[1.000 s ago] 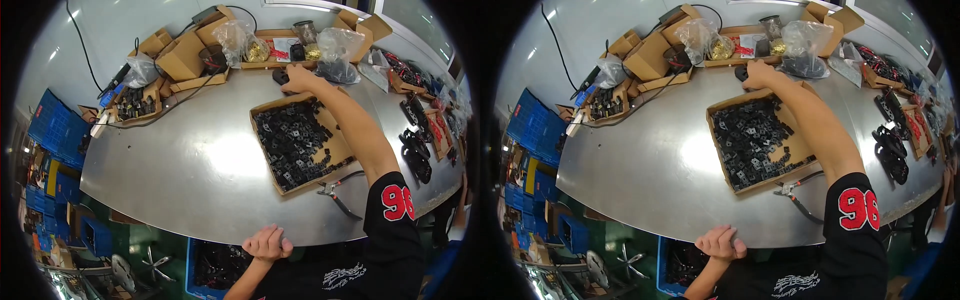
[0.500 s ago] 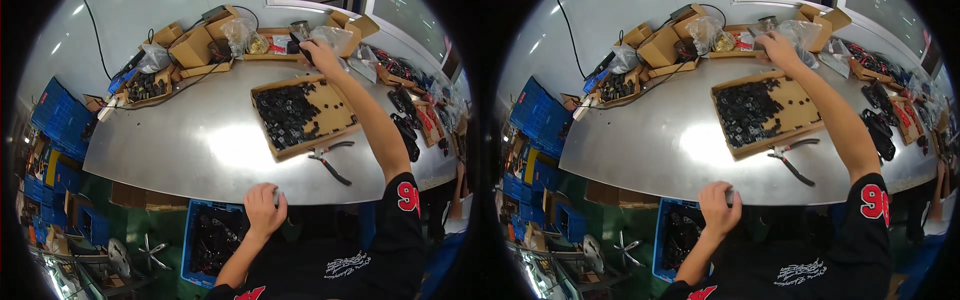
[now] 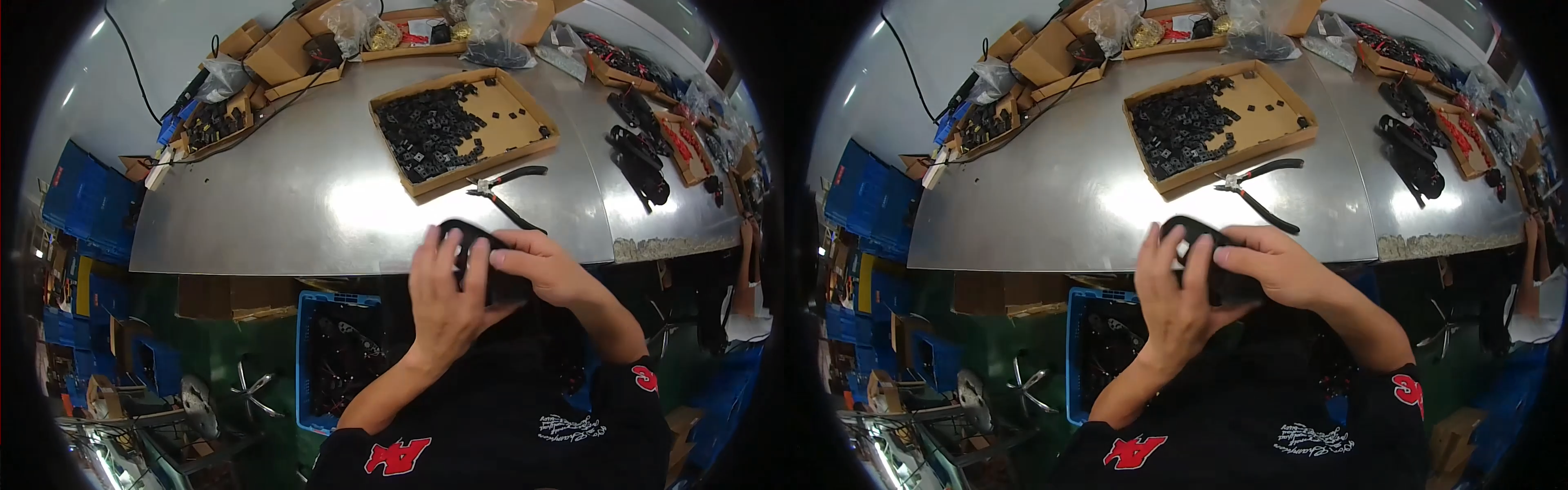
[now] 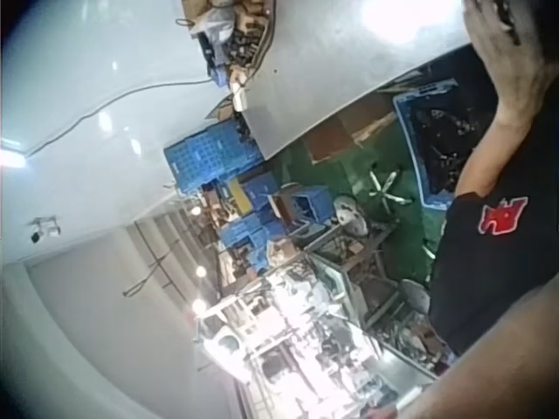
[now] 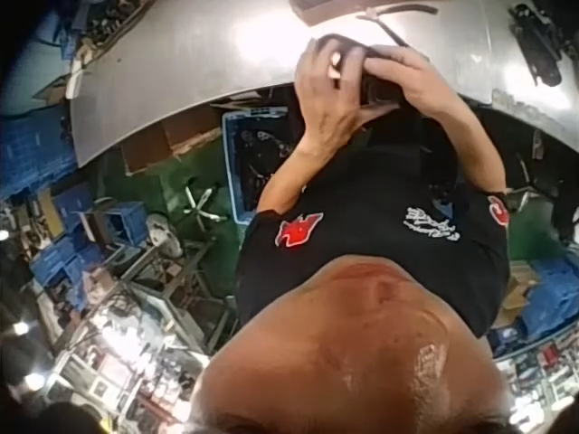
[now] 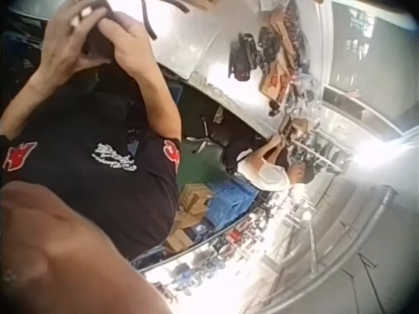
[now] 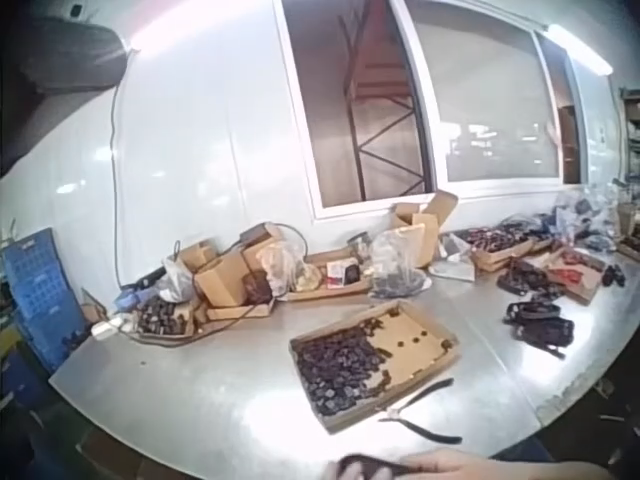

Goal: Assembling electronic components and sorting handheld devices at a factory workstation.

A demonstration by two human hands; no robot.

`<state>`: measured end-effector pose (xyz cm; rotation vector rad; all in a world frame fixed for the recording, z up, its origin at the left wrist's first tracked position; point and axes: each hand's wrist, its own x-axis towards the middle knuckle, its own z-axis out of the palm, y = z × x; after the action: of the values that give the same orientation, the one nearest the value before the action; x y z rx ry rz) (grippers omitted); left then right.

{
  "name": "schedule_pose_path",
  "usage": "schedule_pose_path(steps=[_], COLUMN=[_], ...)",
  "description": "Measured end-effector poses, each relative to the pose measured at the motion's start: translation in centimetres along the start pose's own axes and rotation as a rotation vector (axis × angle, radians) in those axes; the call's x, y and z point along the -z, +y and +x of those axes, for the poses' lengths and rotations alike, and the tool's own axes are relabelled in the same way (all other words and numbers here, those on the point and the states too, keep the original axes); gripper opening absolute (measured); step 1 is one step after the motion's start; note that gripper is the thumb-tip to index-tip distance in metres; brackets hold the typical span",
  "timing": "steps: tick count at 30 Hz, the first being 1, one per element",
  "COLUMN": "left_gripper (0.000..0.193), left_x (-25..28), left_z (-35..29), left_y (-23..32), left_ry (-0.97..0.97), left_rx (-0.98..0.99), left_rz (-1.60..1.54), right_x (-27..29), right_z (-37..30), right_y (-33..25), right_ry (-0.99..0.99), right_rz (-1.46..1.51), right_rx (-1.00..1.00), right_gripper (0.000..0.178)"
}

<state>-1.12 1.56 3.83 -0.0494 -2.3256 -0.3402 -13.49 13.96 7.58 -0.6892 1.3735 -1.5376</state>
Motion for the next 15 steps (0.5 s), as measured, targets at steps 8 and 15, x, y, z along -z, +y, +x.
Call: schedule_pose_path(steps=[8,15], left_gripper=[0.077,0.040], left_x=[3.2,2.0], left_z=[-0.4,-3.3], left_y=[0.4,-5.1], left_ry=[-0.104,0.083], left_rx=[0.703,1.022], left_rz=[-1.052,-0.976], right_x=[-4.5,0.3], right_z=[-0.3,6.1], right_y=[4.4,1.3], right_ry=[0.343,-0.070], right_rz=[-0.936,-1.039], right_rx=[0.561,0.682], right_gripper=[0.050,0.015])
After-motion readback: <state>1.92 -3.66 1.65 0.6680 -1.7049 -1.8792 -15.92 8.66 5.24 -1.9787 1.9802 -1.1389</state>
